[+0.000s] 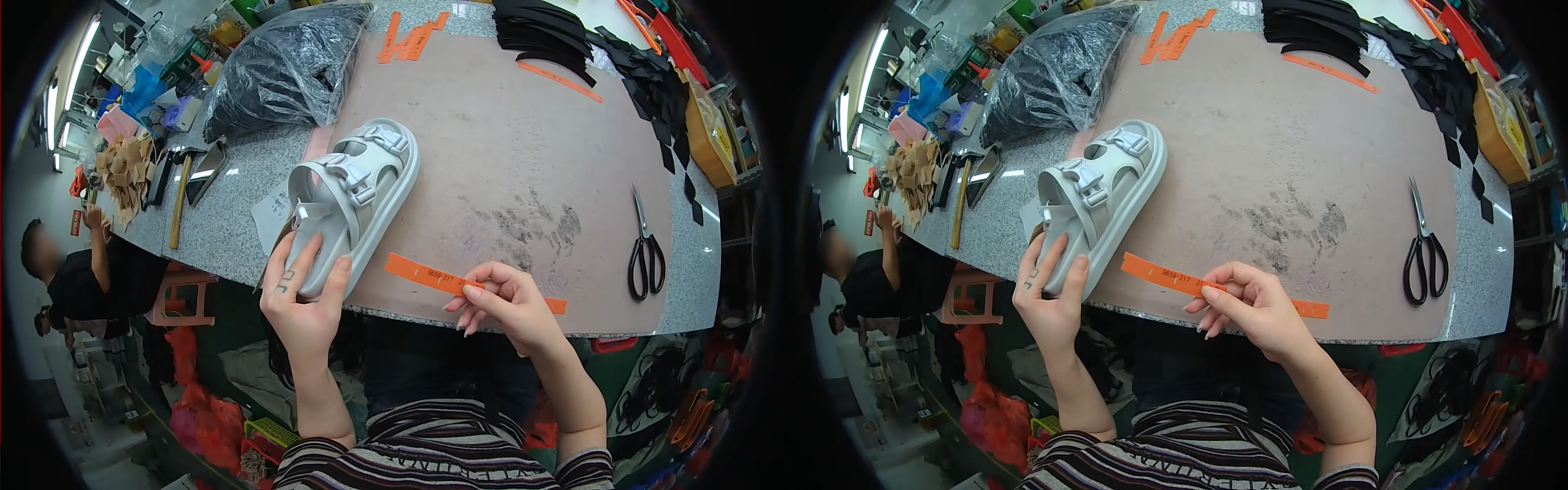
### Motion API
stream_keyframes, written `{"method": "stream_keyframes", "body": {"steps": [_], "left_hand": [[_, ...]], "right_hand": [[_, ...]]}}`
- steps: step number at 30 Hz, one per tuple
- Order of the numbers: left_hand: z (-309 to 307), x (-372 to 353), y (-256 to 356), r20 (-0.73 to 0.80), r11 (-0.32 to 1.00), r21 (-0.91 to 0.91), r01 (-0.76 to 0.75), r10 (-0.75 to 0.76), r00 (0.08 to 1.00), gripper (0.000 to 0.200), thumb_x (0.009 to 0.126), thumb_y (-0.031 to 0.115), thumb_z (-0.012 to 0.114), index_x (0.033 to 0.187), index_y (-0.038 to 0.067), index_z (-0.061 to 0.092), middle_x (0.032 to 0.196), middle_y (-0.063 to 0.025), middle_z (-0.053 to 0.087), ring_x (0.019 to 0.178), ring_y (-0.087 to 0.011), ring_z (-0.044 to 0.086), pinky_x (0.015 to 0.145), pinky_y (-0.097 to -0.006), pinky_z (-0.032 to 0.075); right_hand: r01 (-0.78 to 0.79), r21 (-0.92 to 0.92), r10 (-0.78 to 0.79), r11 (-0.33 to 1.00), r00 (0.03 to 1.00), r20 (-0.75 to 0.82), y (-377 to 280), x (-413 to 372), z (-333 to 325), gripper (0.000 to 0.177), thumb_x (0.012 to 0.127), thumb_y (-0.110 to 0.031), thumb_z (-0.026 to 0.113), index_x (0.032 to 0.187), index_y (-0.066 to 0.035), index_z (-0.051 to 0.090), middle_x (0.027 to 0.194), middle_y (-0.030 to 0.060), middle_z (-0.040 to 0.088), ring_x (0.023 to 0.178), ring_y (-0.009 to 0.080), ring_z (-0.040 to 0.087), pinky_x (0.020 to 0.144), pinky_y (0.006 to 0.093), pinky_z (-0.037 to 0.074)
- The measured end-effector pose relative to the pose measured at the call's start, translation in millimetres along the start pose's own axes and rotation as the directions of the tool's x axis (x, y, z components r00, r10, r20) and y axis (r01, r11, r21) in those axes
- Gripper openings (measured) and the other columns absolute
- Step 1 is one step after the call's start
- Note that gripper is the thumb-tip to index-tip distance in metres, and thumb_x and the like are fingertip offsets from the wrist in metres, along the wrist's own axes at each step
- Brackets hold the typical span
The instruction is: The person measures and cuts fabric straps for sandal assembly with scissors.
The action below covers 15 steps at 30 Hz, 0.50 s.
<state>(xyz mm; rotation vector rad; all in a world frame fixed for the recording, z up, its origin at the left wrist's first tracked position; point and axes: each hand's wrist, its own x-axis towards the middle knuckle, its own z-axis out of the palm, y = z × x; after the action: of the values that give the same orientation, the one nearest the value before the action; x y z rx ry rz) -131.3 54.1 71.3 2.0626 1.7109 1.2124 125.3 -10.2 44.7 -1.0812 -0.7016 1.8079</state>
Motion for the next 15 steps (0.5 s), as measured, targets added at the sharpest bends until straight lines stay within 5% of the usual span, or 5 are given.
{"method": "stream_keyframes", "body": {"steps": [15], "left_hand": [[11.2,-25.4,-32.5,0.034,0.990,0.072,-0.122,0.119,0.992,0.046,0.071,0.017,0.084,0.111,0.001,0.072,0.125,-0.0198,0.062,0.108,-0.0370,0.062,0.091,-0.0440,0.051]], "right_hand": [[0.008,0.014,-0.008,1.000,0.999,-0.038,0.4,-2.2,0.5,0.017,0.098,-0.014,0.060,0.103,0.002,0.059,0.090,0.0195,0.071,0.068,0.0182,0.069,0.060,0.0280,0.058]]}}
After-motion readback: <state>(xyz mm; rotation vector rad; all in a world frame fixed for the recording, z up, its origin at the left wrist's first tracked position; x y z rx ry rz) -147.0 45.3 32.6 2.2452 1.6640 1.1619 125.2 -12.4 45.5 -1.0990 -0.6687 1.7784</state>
